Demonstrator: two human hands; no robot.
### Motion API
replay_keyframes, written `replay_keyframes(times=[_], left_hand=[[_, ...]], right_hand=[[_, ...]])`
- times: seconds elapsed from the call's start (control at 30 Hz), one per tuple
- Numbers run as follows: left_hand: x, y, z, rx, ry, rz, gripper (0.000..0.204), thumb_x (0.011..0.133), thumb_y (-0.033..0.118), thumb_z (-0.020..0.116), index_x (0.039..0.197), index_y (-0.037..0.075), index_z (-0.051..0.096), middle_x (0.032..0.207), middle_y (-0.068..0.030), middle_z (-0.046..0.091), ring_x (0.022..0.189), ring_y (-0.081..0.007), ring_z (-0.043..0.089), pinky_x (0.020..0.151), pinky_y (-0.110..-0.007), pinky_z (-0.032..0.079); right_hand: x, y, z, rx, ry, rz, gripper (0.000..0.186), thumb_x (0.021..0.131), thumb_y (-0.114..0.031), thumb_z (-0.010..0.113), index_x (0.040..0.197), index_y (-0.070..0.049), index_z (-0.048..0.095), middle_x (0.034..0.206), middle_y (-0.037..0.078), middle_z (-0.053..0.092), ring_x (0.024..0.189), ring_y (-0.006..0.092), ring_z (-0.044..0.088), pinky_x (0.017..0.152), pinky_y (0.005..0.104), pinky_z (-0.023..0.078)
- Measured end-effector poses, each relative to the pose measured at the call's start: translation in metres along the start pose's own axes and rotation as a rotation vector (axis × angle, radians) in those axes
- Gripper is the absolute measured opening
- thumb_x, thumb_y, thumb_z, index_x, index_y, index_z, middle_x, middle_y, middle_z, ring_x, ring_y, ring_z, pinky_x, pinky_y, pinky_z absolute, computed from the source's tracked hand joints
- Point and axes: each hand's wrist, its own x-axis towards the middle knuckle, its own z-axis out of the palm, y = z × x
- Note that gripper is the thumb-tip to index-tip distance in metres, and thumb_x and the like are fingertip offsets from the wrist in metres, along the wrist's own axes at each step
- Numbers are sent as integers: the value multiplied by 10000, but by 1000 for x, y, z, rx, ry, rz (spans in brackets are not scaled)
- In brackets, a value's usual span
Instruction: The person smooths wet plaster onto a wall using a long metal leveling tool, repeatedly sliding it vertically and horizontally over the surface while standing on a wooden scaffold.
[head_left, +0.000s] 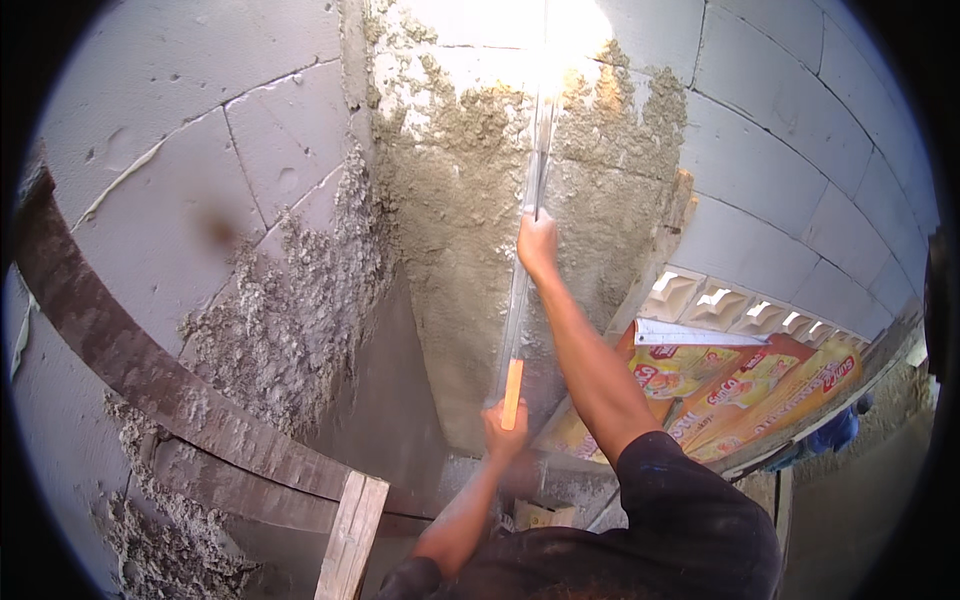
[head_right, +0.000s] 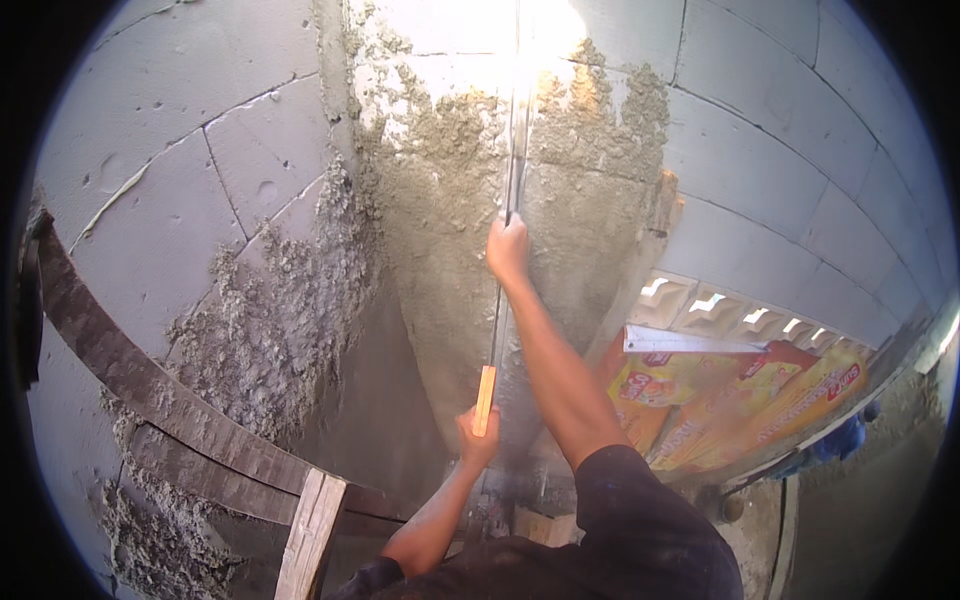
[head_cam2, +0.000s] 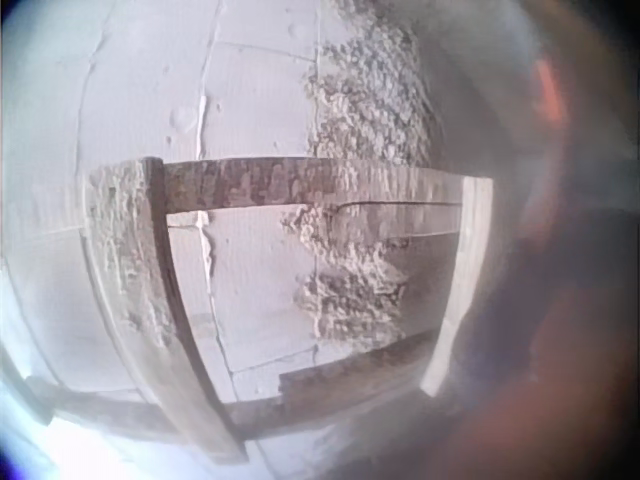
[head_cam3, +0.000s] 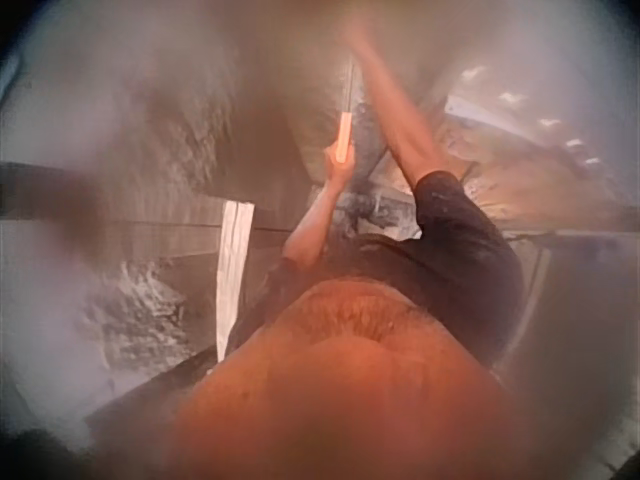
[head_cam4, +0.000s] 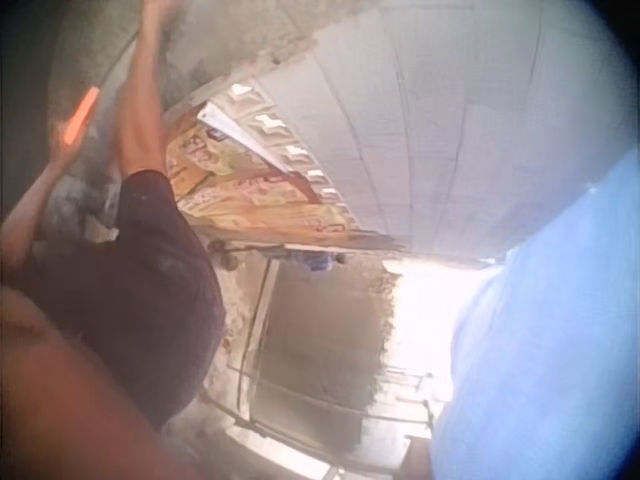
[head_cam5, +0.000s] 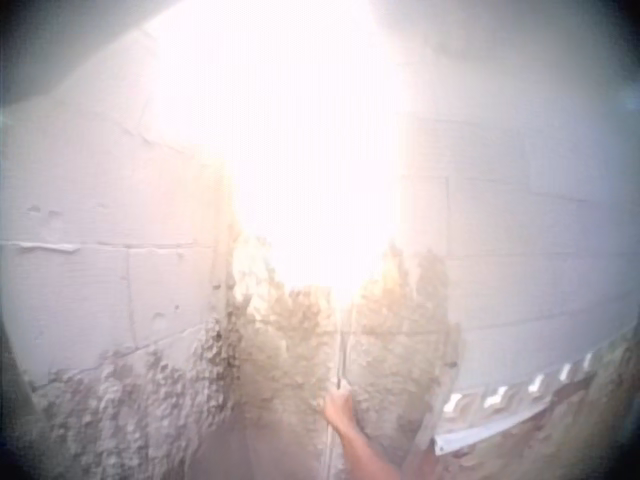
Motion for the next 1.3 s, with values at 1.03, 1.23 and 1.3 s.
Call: replay_keyframes(times=[1.03,1.23,1.3], left_hand=[[200,189,16,-300,108,394,267,906,130,623,684,-2,554,528,-154,514,459,-242,547,447,-387,369],[187,132,34,-256,80,317,254,905,129,608,696,-2,549,585,-198,548,525,-369,591,477,-425,410],[144,78,26,-212,82,204,249,901,130,609,696,-2,555,583,-195,553,532,-372,598,479,-425,416]], right_hand=[[228,-231,-85,307,29,-258,247,856,-168,499,709,22,557,557,76,527,443,176,541,410,347,437],[236,-143,-39,-26,226,-237,314,832,-203,509,691,58,611,638,214,625,546,272,632,511,429,484],[151,-111,-11,72,188,-205,373,851,-246,522,864,107,642,850,348,635,887,495,631,788,521,473]])
